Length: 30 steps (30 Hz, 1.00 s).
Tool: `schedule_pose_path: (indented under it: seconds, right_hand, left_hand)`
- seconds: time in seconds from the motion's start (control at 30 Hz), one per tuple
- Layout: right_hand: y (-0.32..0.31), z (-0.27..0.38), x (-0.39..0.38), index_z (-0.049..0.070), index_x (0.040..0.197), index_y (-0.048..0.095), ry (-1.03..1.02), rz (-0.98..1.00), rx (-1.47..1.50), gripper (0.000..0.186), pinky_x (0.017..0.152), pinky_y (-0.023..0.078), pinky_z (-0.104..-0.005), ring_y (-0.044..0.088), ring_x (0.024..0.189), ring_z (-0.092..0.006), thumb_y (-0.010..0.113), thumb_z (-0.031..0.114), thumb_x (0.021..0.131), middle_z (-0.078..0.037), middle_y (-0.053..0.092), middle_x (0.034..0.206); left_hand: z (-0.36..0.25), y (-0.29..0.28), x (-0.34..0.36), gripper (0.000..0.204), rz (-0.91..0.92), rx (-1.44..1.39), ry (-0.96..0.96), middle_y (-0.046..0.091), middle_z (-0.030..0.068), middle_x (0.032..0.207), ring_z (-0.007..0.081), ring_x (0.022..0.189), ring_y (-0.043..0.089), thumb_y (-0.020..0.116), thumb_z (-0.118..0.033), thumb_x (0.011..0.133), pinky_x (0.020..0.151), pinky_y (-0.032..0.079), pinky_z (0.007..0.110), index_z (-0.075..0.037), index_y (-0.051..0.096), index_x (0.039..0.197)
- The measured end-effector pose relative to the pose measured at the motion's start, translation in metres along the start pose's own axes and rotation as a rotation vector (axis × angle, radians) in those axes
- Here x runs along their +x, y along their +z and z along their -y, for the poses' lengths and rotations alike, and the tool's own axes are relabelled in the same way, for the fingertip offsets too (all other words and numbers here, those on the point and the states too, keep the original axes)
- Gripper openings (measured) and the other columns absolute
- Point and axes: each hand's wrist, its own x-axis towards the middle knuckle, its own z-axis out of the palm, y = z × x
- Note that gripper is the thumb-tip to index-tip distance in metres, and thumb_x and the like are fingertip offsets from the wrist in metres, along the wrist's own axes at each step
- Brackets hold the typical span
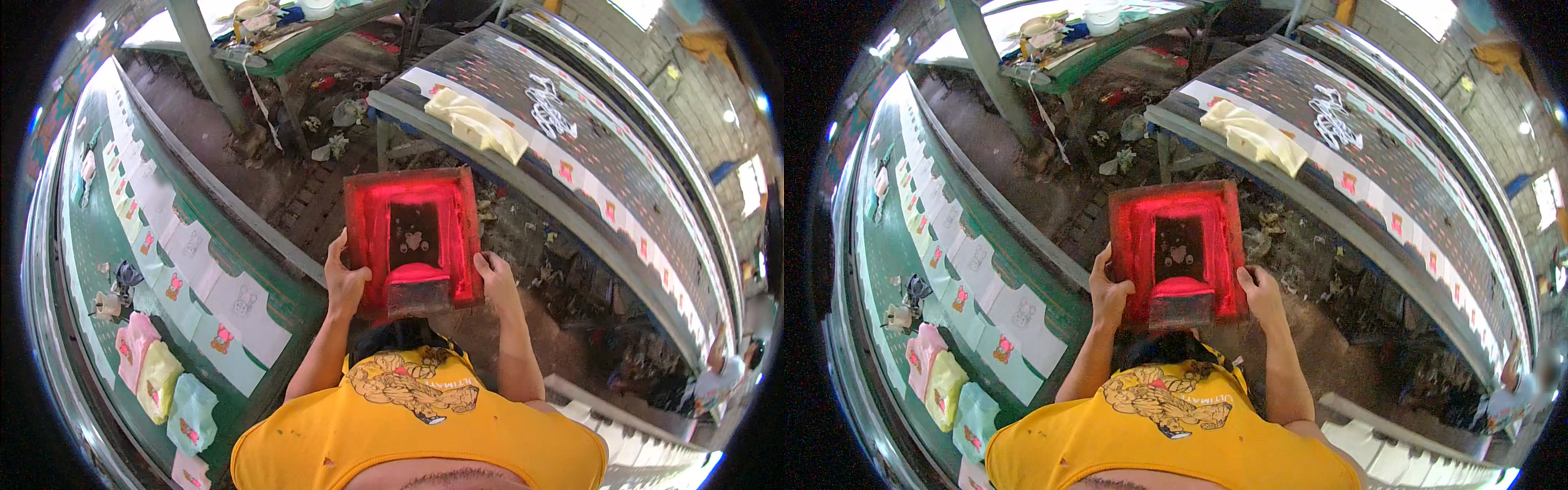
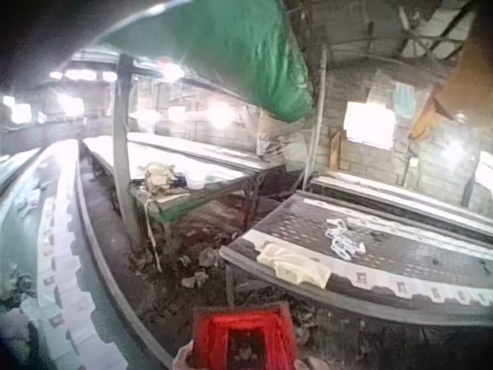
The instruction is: The person uses a red square squeegee to apply pink ink through a stencil onto a long roll of fabric featuring teddy bear patterns. The person repeatedly moves the squeegee back and forth across the stencil to transfer the design onto the fabric.
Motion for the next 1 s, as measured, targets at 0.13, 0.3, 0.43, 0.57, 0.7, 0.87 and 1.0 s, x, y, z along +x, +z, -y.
schedule_pose_path:
  seconds: [0.13, 0.3, 0.43, 0.57, 0.7, 0.87, 1.0]
  right_hand:
    - [0.001, 0.013, 0.096, -0.005, 0.114, 0.068, -0.026, 0.107, 0.017, 0.046, 0.078, 0.048, -0.0352, 0.061, 0.084, -0.0188, 0.060, 0.039, 0.104, -0.010, 0.070, 0.092]
    - [0.033, 0.052, 0.188, -0.006, 0.115, 0.067, -0.073, 0.329, 0.039, 0.046, 0.080, 0.049, -0.0337, 0.061, 0.086, -0.0177, 0.063, 0.039, 0.103, -0.009, 0.071, 0.094]
    - [0.091, 0.076, 0.252, -0.006, 0.115, 0.067, -0.102, 0.523, 0.014, 0.046, 0.080, 0.049, -0.0329, 0.061, 0.086, -0.0165, 0.064, 0.039, 0.103, -0.009, 0.071, 0.093]
    - [0.151, 0.103, 0.319, -0.005, 0.115, 0.068, -0.137, 0.748, -0.067, 0.047, 0.081, 0.049, -0.0336, 0.061, 0.087, -0.0181, 0.063, 0.040, 0.102, -0.011, 0.070, 0.095]
    - [0.215, 0.142, 0.388, -0.004, 0.115, 0.069, -0.301, 0.929, -0.088, 0.048, 0.086, 0.051, -0.0368, 0.066, 0.095, -0.0237, 0.062, 0.042, 0.102, -0.016, 0.073, 0.103]
    - [0.281, 0.218, 0.456, -0.003, 0.117, 0.070, -0.450, 1.114, -0.175, 0.049, 0.092, 0.053, -0.0406, 0.070, 0.107, -0.0314, 0.061, 0.042, 0.101, -0.022, 0.073, 0.113]
    - [0.330, 0.241, 0.498, -0.003, 0.117, 0.070, -0.495, 1.177, -0.169, 0.050, 0.092, 0.053, -0.0414, 0.070, 0.106, -0.0338, 0.059, 0.042, 0.102, -0.023, 0.073, 0.112]
  left_hand:
    - [-0.005, 0.020, 0.055, 0.085, -0.112, 0.008, -0.004, 0.058, 0.0134, 0.139, 0.0245, 0.131, 0.055, 0.060, 0.014, 0.062, 0.112, 0.043, 0.034, 0.003, 0.049, 0.146]
    - [-0.014, 0.009, 0.101, 0.085, -0.306, 0.034, 0.016, 0.058, 0.0150, 0.139, 0.0254, 0.130, 0.056, 0.060, 0.014, 0.061, 0.114, 0.042, 0.035, 0.004, 0.050, 0.145]
    - [-0.007, -0.021, 0.128, 0.087, -0.491, 0.089, 0.029, 0.059, 0.0148, 0.137, 0.0255, 0.126, 0.059, 0.060, 0.014, 0.060, 0.110, 0.046, 0.035, 0.003, 0.050, 0.146]
    - [-0.003, -0.048, 0.151, 0.089, -0.692, 0.178, 0.054, 0.062, 0.0126, 0.132, 0.0251, 0.121, 0.062, 0.060, 0.014, 0.058, 0.104, 0.050, 0.035, 0.002, 0.052, 0.145]
    - [-0.032, -0.051, 0.184, 0.085, -0.879, 0.191, 0.036, 0.064, 0.0135, 0.128, 0.0242, 0.116, 0.063, 0.060, 0.015, 0.060, 0.101, 0.052, 0.034, 0.003, 0.052, 0.144]
    - [-0.043, -0.049, 0.234, 0.084, -1.152, 0.309, 0.111, 0.063, 0.0132, 0.127, 0.0229, 0.112, 0.064, 0.059, 0.015, 0.061, 0.097, 0.053, 0.034, 0.003, 0.052, 0.144]
    - [-0.050, -0.046, 0.277, 0.085, -1.258, 0.283, 0.120, 0.063, 0.0131, 0.129, 0.0233, 0.113, 0.063, 0.058, 0.014, 0.059, 0.098, 0.052, 0.034, 0.003, 0.052, 0.143]
